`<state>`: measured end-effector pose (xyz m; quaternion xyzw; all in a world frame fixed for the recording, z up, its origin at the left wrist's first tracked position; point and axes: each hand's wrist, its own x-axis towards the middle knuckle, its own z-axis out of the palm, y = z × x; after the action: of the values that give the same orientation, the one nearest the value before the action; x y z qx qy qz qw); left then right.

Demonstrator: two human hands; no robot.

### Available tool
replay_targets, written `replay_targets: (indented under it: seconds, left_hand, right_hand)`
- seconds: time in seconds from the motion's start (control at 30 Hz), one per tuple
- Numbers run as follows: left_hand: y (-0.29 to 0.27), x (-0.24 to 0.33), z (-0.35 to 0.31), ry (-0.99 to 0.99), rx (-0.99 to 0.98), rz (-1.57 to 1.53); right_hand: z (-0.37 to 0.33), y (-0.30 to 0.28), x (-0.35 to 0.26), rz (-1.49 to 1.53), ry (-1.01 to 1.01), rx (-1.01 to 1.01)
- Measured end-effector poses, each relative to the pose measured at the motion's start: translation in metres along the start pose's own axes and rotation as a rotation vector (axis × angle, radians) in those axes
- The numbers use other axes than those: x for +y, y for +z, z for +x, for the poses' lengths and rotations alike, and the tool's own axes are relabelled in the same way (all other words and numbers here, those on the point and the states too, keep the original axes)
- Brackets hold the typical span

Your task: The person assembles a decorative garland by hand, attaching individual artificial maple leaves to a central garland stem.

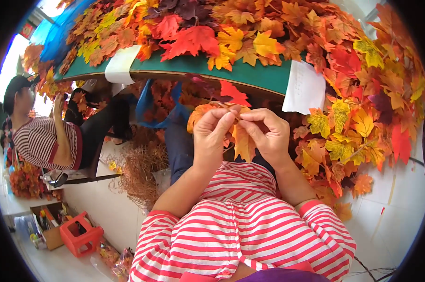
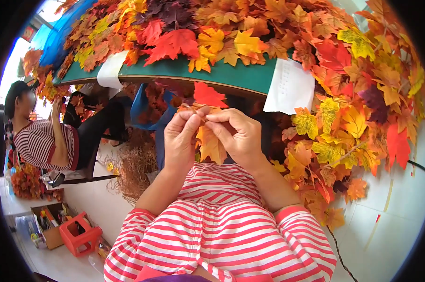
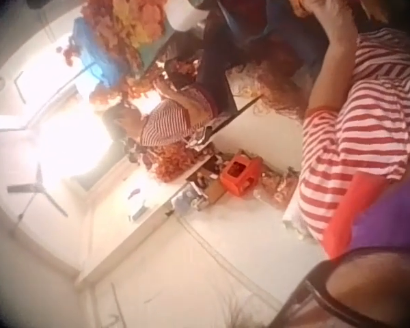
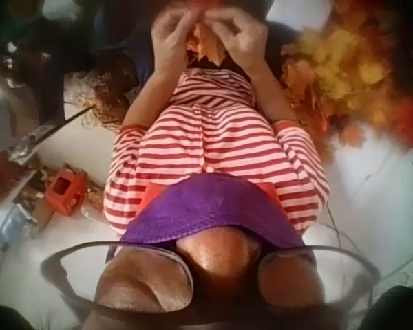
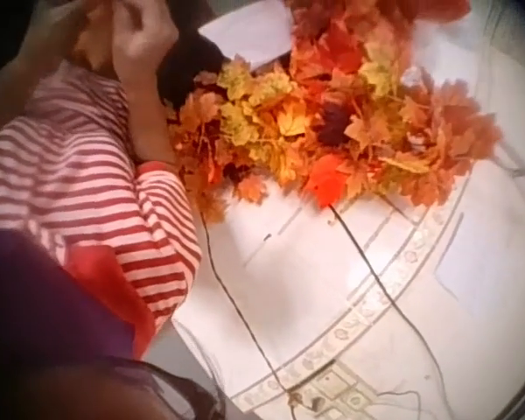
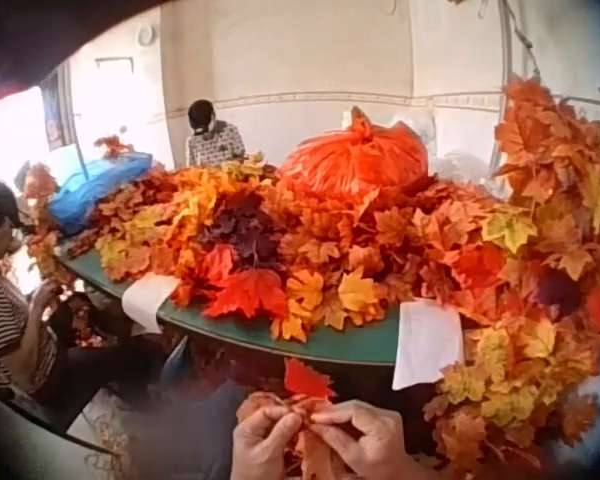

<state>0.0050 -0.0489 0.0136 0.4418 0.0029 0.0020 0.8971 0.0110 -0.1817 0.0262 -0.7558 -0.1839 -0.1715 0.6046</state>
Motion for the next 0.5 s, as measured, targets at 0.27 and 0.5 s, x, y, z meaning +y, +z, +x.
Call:
replay_targets:
  seconds: [0.27,0.5]
  left_hand:
    - [-0.0032,0.0033,-0.0004,-0.018,0.023,-0.031]
    - [-0.003,0.0004,0.0046,-0.026,0.039,-0.028]
  right_hand:
    - [-0.0034,0.0029,-0.0014,0.019,-0.018,0.016]
    - [-0.0018,0.0012,0.0035,0.008,-0.029,0.004]
